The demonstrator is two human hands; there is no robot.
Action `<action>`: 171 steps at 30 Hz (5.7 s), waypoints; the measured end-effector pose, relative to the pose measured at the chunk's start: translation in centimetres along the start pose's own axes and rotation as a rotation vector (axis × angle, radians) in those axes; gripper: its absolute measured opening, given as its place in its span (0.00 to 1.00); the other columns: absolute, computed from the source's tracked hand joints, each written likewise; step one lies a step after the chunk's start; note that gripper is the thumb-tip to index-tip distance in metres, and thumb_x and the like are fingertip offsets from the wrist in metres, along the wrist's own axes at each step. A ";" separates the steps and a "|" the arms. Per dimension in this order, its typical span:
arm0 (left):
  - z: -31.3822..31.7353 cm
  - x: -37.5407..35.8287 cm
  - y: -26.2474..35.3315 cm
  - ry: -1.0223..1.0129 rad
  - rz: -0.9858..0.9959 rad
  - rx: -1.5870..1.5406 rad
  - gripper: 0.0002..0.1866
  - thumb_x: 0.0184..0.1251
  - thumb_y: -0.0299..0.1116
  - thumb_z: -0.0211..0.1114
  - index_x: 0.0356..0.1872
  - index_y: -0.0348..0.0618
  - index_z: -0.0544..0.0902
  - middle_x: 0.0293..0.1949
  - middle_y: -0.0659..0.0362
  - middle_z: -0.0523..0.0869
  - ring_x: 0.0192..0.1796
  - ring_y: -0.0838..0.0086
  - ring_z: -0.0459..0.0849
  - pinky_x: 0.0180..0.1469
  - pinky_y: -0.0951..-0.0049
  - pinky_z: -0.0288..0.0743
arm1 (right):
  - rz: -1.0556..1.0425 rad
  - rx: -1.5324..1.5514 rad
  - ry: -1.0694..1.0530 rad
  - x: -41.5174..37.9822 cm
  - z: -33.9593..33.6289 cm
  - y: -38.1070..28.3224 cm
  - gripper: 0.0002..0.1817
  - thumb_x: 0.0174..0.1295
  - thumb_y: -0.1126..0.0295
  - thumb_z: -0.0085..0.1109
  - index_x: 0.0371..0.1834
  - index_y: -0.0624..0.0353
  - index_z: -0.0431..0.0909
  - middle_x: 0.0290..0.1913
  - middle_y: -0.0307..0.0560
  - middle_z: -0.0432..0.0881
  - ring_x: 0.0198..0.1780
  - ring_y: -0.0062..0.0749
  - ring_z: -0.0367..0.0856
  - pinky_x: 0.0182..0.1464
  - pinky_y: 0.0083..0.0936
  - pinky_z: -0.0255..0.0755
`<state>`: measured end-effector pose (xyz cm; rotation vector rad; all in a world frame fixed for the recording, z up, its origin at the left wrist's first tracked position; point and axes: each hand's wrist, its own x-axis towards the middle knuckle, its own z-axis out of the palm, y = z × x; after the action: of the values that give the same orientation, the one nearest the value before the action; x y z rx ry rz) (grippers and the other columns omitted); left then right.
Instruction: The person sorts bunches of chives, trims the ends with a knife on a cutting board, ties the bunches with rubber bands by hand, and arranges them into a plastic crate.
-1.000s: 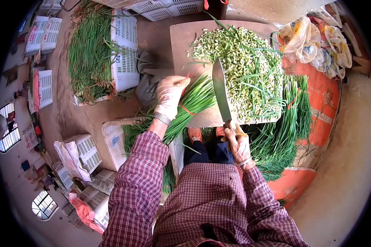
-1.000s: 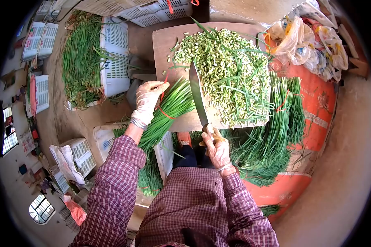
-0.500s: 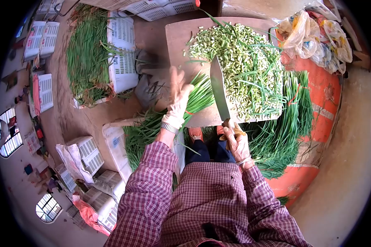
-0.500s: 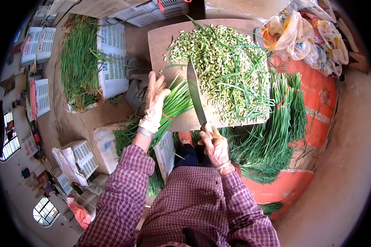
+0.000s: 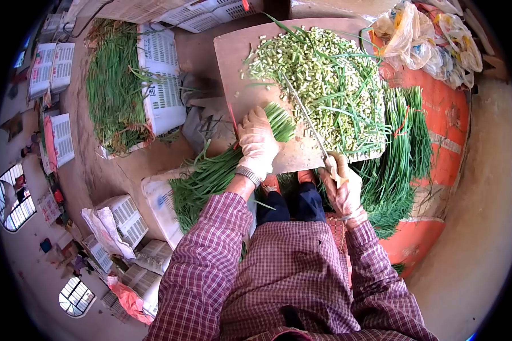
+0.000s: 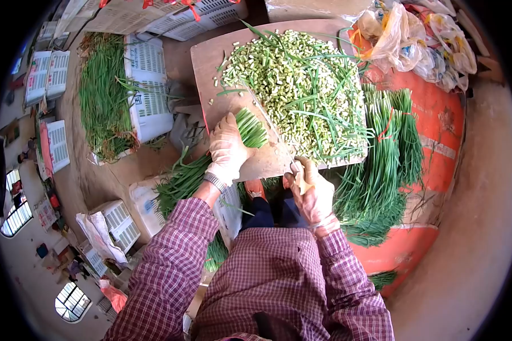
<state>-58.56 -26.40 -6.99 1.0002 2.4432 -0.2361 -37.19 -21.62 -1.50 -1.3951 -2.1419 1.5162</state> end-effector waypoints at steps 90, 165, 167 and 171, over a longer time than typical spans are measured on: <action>11.9 -17.5 -9.4 0.753 0.253 -0.930 0.24 0.53 0.41 0.79 0.50 0.42 0.88 0.48 0.56 0.90 0.54 0.66 0.87 0.65 0.61 0.77 | -1.525 -0.978 -0.123 10.6 13.5 -2.7 0.33 0.47 0.67 0.66 0.64 0.44 0.81 0.58 0.47 0.85 0.57 0.45 0.85 0.66 0.44 0.73; 20.2 -38.6 -21.1 1.357 0.625 -2.165 0.42 0.65 0.60 0.68 0.72 0.43 0.69 0.66 0.51 0.79 0.64 0.60 0.79 0.70 0.54 0.72 | -1.197 -0.789 0.403 -12.9 9.9 11.9 0.06 0.60 0.65 0.64 0.33 0.55 0.81 0.36 0.45 0.86 0.37 0.40 0.86 0.39 0.36 0.81; 20.9 -39.2 -21.4 1.245 0.629 -2.152 0.42 0.66 0.62 0.65 0.71 0.40 0.69 0.63 0.45 0.81 0.60 0.56 0.83 0.67 0.54 0.76 | -1.024 -0.932 0.283 -11.5 7.8 12.6 0.08 0.59 0.63 0.67 0.33 0.55 0.83 0.35 0.47 0.87 0.39 0.43 0.87 0.41 0.38 0.80; 22.8 -40.1 -20.7 1.008 0.510 -2.083 0.48 0.63 0.70 0.60 0.69 0.36 0.71 0.60 0.46 0.84 0.55 0.58 0.85 0.60 0.57 0.81 | -1.200 -0.495 0.126 -16.6 8.5 6.6 0.05 0.59 0.68 0.66 0.36 0.55 0.85 0.33 0.49 0.87 0.37 0.44 0.86 0.41 0.36 0.78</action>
<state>-39.91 -73.42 -7.26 0.4623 1.3051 2.6979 -29.33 -39.43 -4.94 -0.0543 -2.5241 0.4387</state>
